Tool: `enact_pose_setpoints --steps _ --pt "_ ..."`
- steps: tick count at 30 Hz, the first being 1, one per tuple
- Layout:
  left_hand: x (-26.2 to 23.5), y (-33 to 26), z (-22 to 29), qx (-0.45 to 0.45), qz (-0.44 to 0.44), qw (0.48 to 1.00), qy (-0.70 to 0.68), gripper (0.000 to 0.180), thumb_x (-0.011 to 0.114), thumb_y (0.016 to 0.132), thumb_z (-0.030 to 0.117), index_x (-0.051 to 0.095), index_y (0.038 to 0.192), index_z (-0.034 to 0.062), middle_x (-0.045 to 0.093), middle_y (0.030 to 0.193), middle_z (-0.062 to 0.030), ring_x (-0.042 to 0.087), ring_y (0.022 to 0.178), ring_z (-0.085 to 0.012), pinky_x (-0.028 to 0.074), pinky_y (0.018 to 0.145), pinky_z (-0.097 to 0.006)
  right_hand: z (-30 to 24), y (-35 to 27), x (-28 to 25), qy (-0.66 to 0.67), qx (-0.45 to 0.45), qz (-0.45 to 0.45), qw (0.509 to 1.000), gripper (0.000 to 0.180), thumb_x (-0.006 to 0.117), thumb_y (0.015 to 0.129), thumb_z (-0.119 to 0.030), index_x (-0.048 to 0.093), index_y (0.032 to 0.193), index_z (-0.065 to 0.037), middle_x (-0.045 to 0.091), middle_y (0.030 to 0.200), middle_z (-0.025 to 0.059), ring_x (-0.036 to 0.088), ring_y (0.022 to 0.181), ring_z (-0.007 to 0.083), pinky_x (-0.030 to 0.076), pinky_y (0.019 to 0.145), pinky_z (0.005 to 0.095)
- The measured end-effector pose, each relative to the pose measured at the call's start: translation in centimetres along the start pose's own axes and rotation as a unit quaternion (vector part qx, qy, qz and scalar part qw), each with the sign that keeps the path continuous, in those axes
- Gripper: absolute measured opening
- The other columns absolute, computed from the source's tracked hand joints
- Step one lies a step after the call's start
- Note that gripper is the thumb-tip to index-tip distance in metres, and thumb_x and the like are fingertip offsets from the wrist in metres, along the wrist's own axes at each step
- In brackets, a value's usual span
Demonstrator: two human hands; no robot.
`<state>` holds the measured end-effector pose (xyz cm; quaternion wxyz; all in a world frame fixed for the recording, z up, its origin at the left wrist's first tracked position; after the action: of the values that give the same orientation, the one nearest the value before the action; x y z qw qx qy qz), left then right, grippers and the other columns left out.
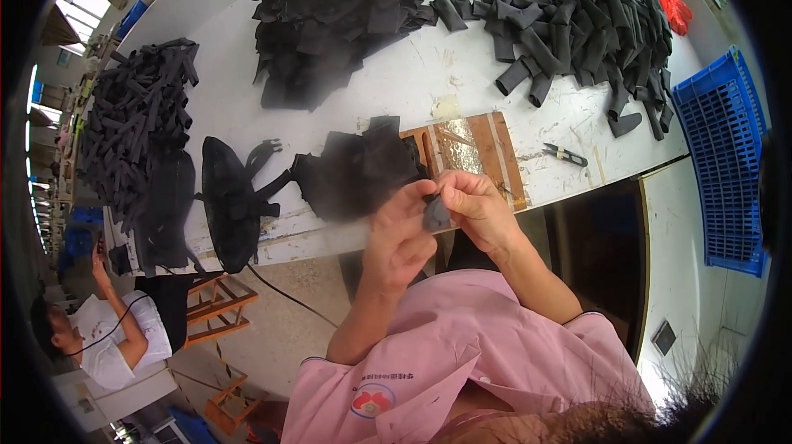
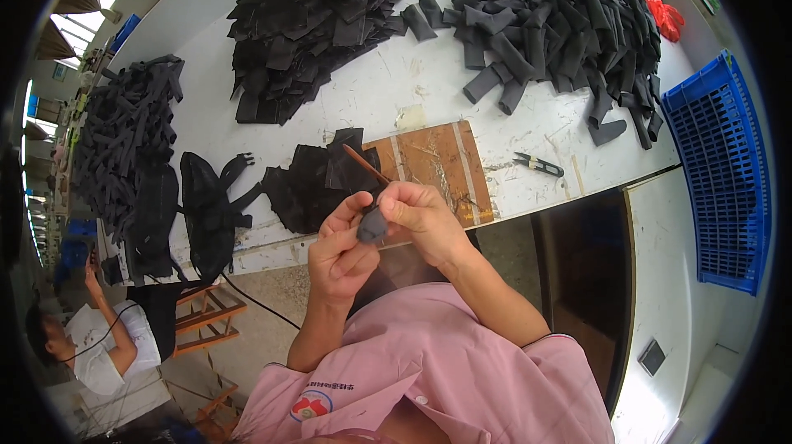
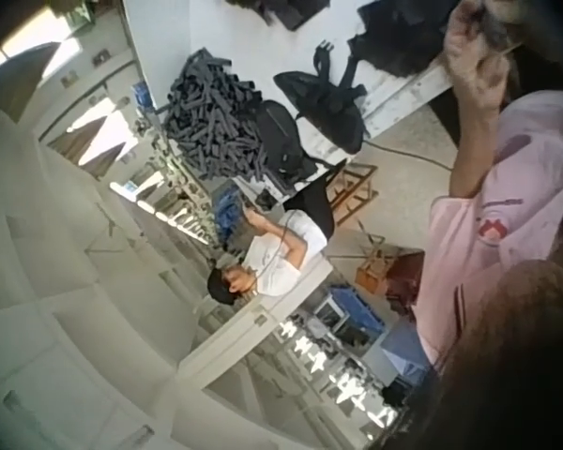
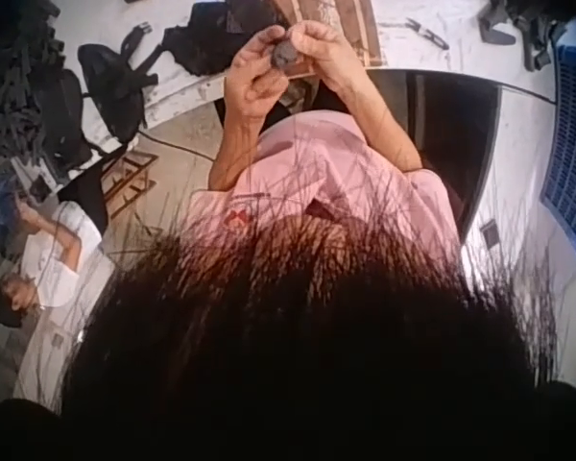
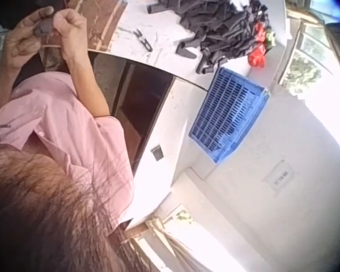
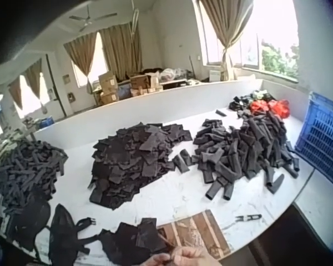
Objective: Folding and assembling small pieces of black industrial foam material using a wooden stick for precision.
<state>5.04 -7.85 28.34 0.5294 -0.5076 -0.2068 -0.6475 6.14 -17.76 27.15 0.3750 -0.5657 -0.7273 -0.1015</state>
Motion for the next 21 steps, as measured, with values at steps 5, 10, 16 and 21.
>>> enact_pose_setpoints --steps 5,10,16,21 --pt "3.0 -1.0 2.5 0.168 0.031 0.900 0.401 0.033 0.058 0.073 -0.005 0.051 0.105 -0.0054 0.059 0.080 -0.0089 0.048 0.054 -0.0032 0.037 0.045 -0.014 -1.9 1.1 0.4 -0.013 -0.125 -0.109 0.986 0.014 0.058 0.081 -0.017 0.056 0.077 -0.004 0.052 0.093 0.0037 0.047 0.071 0.0071 0.039 0.061 0.0196" --pt "5.2 -1.9 3.7 0.357 0.056 0.785 0.504 0.020 0.061 0.075 -0.002 0.057 0.095 -0.0017 0.058 0.077 -0.0061 0.052 0.058 -0.0066 0.045 0.054 -0.018 -5.9 0.2 3.3 -0.245 -0.285 -0.053 0.925 0.011 0.054 0.083 -0.011 0.054 0.077 -0.001 0.054 0.084 0.0040 0.048 0.070 0.0072 0.041 0.059 0.0210" --pt "6.7 2.7 5.5 -0.056 -0.157 0.986 -0.021 0.022 0.046 0.084 0.002 0.048 0.105 -0.0002 0.056 0.075 -0.0102 0.035 0.039 -0.0023 0.026 0.037 -0.016 -10.1 0.4 5.7 -0.306 -0.289 -0.004 0.907 0.018 0.054 0.084 -0.015 0.052 0.074 0.000 0.050 0.061 0.0024 0.047 0.054 0.0073 0.038 0.048 0.0208" --pt "4.4 5.0 4.9 -0.102 -0.127 0.984 -0.077 0.026 0.041 0.085 0.004 0.045 0.110 -0.0009 0.055 0.073 -0.0090 0.030 0.034 -0.0022 0.021 0.033 -0.017 -7.8 3.8 3.0 -0.170 -0.042 -0.063 0.982 0.028 0.053 0.085 -0.027 0.051 0.069 -0.004 0.043 0.058 -0.0024 0.036 0.050 0.0048 0.028 0.044 0.0180"
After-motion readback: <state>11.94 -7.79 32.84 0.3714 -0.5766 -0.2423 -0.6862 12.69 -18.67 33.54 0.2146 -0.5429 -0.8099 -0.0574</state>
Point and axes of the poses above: each hand's wrist, its own y-axis towards the middle knuckle, its own x-axis out of the palm, z = x × y, the point moved 6 cm from there along y, towards the middle knuckle
